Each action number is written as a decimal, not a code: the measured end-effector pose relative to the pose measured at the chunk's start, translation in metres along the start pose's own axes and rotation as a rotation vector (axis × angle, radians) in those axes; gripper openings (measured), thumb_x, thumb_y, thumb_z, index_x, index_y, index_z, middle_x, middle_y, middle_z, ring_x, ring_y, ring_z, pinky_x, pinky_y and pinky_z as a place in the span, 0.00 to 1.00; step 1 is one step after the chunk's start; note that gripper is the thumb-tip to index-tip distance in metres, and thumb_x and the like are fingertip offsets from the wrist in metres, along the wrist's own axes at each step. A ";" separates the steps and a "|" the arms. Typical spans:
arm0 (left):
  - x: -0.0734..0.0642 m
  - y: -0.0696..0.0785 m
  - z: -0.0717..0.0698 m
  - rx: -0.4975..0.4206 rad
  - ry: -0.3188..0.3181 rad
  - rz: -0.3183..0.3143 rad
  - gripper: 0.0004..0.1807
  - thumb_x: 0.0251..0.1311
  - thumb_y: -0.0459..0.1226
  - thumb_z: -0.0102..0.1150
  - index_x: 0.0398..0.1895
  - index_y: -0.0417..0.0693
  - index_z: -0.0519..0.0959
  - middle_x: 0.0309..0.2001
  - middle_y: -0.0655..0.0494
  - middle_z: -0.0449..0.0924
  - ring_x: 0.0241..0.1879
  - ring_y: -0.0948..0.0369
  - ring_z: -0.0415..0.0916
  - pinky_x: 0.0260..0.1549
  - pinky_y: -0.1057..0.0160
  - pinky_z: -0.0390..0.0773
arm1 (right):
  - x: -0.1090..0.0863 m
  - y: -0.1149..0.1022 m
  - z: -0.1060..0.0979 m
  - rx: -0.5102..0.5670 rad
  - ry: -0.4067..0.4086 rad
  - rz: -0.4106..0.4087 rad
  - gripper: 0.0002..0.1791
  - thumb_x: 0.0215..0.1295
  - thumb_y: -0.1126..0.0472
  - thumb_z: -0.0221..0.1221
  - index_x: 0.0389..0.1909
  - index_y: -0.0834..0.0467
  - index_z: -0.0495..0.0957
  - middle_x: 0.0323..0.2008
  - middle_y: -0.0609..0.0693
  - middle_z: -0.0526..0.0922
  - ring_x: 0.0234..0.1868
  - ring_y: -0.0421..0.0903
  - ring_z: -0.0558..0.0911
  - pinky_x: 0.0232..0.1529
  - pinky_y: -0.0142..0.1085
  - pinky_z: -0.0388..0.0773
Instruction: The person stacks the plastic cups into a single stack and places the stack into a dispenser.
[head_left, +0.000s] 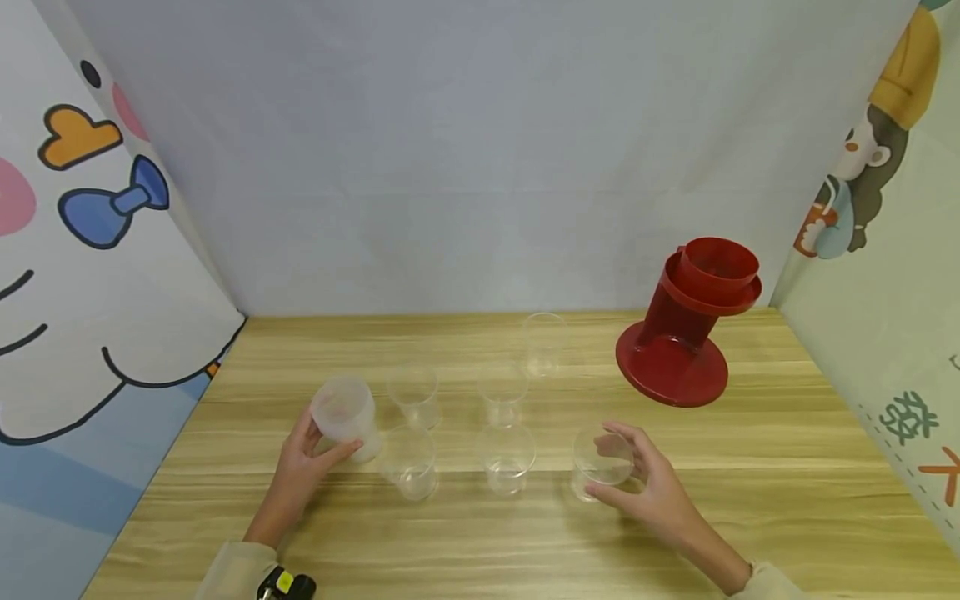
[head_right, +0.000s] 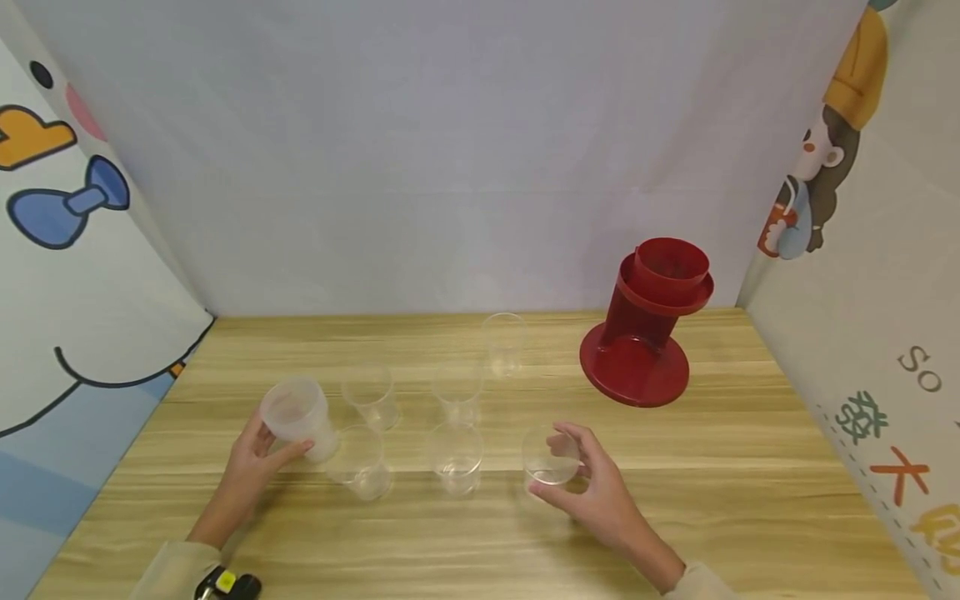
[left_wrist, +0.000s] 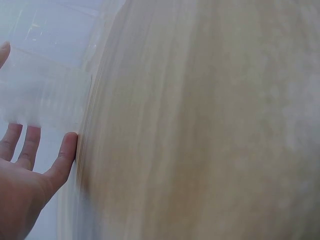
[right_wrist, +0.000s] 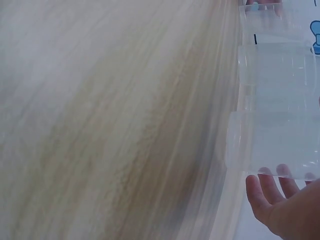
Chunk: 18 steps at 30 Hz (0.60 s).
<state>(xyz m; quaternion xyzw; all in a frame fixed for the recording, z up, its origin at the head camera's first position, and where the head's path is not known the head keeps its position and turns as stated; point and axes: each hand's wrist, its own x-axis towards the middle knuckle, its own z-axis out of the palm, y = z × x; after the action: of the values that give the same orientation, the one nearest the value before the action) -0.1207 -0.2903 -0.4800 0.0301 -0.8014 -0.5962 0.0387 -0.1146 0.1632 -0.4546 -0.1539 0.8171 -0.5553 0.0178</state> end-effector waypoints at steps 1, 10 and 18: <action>0.000 0.000 0.000 -0.004 -0.001 0.000 0.48 0.54 0.40 0.68 0.74 0.62 0.49 0.67 0.50 0.60 0.68 0.53 0.54 0.61 0.46 0.58 | 0.000 0.000 0.000 0.002 0.003 0.004 0.38 0.53 0.61 0.70 0.63 0.58 0.63 0.54 0.57 0.76 0.57 0.52 0.73 0.54 0.52 0.70; 0.001 -0.001 0.000 -0.017 0.002 0.004 0.48 0.54 0.40 0.68 0.74 0.60 0.50 0.67 0.49 0.59 0.68 0.52 0.53 0.62 0.43 0.56 | -0.001 -0.004 -0.001 0.008 0.004 0.028 0.37 0.52 0.61 0.70 0.61 0.62 0.63 0.55 0.56 0.76 0.57 0.50 0.73 0.56 0.51 0.69; 0.001 -0.002 0.000 -0.004 0.000 0.014 0.47 0.55 0.40 0.68 0.74 0.62 0.49 0.67 0.51 0.59 0.68 0.53 0.53 0.62 0.44 0.57 | -0.001 -0.009 -0.001 0.025 0.009 -0.001 0.35 0.52 0.63 0.70 0.61 0.59 0.64 0.54 0.57 0.75 0.55 0.49 0.74 0.55 0.40 0.71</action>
<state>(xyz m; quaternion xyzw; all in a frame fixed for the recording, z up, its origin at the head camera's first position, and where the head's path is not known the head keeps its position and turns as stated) -0.1214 -0.2910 -0.4822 0.0246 -0.8004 -0.5975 0.0429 -0.1115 0.1614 -0.4460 -0.1515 0.8100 -0.5663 0.0157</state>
